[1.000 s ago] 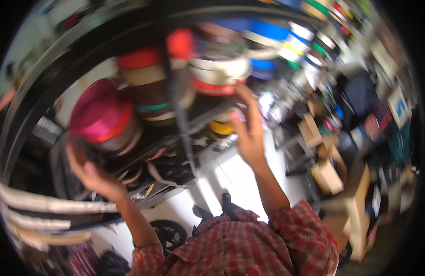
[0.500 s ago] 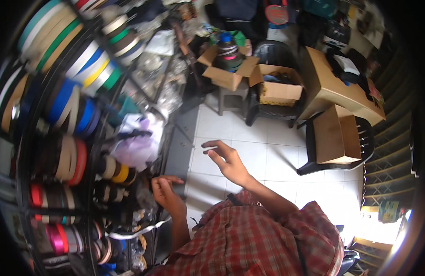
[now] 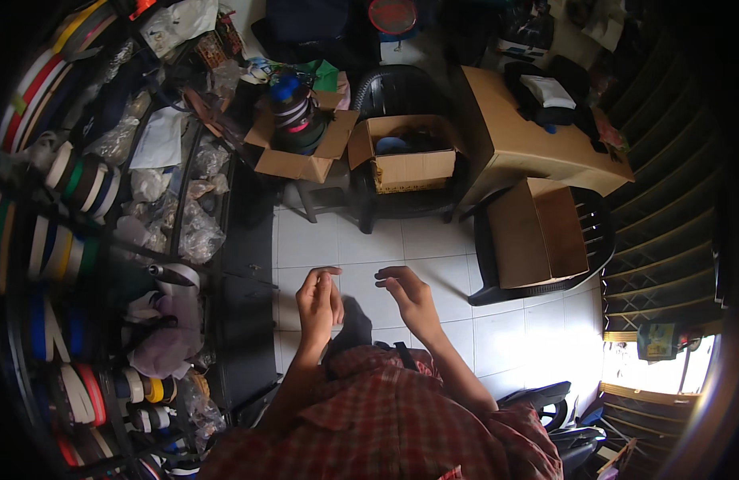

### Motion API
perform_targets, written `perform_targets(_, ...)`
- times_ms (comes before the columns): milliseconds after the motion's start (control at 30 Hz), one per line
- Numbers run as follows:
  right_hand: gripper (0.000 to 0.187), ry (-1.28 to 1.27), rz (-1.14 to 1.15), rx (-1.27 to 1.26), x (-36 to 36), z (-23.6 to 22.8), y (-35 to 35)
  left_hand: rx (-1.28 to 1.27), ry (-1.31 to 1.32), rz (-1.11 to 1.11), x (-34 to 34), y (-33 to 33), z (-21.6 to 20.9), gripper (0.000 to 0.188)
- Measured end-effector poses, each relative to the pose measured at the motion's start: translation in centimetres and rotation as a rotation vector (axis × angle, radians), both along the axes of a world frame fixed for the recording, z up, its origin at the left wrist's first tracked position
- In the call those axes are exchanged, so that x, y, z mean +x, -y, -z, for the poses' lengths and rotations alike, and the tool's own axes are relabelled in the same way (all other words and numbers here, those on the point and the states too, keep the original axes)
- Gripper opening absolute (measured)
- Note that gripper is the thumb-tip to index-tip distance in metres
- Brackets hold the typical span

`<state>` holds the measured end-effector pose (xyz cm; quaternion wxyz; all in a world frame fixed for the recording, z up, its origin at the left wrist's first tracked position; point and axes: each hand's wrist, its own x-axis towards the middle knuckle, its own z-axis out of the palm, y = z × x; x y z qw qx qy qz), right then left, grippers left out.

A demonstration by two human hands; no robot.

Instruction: The person picks up several ribbon spools and rolls of webbing from a cardboard box and places them onto shelves in a workshop area.

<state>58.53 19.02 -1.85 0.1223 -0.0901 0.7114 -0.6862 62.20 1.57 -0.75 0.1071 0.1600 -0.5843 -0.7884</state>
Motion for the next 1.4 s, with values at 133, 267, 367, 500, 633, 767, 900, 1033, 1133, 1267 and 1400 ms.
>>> perform_targets(133, 0.025, 0.08, 0.052, 0.032, -5.4, 1.3, -1.4, 0.187, 0.086, 0.159, -6.8, 0.6, 4.3, 0.05)
perform_targets(267, 0.027, 0.178, 0.151, 0.027, -12.5, 2.9, -2.2, 0.245, 0.16, 0.228, -15.9, 0.4, 7.6, 0.046)
perform_targets(367, 0.027, 0.219, 0.192, 0.045, -18.5, 3.7, -2.7, 0.026, 0.112, 0.187, -23.3, -1.5, 8.1, 0.037)
perform_targets(500, 0.027, 0.137, 0.223, 0.124, -25.9, 4.7, -3.9, -0.056, 0.173, 0.488, -31.9, -0.5, 9.6, 0.034)
perform_targets(633, 0.028, 0.163, 0.278, 0.102, -33.1, 6.7, -5.9, -0.049, 0.293, 0.418, -38.9, -0.6, 13.9, 0.038)
perform_targets(767, 0.024, 0.165, 0.326, 0.149, -41.3, 11.0, -9.5, -0.036, 0.446, 0.413, -45.0, -1.2, 18.9, 0.033)
perform_targets(900, 0.016, -0.055, 0.387, 0.337, -52.0, 17.4, -15.0, -0.117, 0.579, 0.408, -51.9, -1.3, 25.6, 0.025)
perform_targets(1033, 0.01, -0.199, 0.315, 0.727, -63.0, 21.0, -20.3, -0.11, 0.733, 0.293, -58.9, -1.6, 32.0, 0.026)
perform_targets(1133, 0.011, -0.483, 0.289, 0.848, -71.0, 23.3, -24.2, -0.202, 0.822, 0.267, -64.1, -2.4, 38.3, 0.03)
perform_targets(1267, 0.026, -0.559, 0.029, 1.102, -77.2, 24.9, -27.2, -0.741, 0.705, 0.219, -66.9, -1.1, 47.9, 0.038)
perform_targets(1400, 0.033, -0.571, -0.11, 1.317, -76.1, 28.8, -29.4, -0.997, 0.643, 0.32, -69.8, -1.1, 51.2, 0.051)
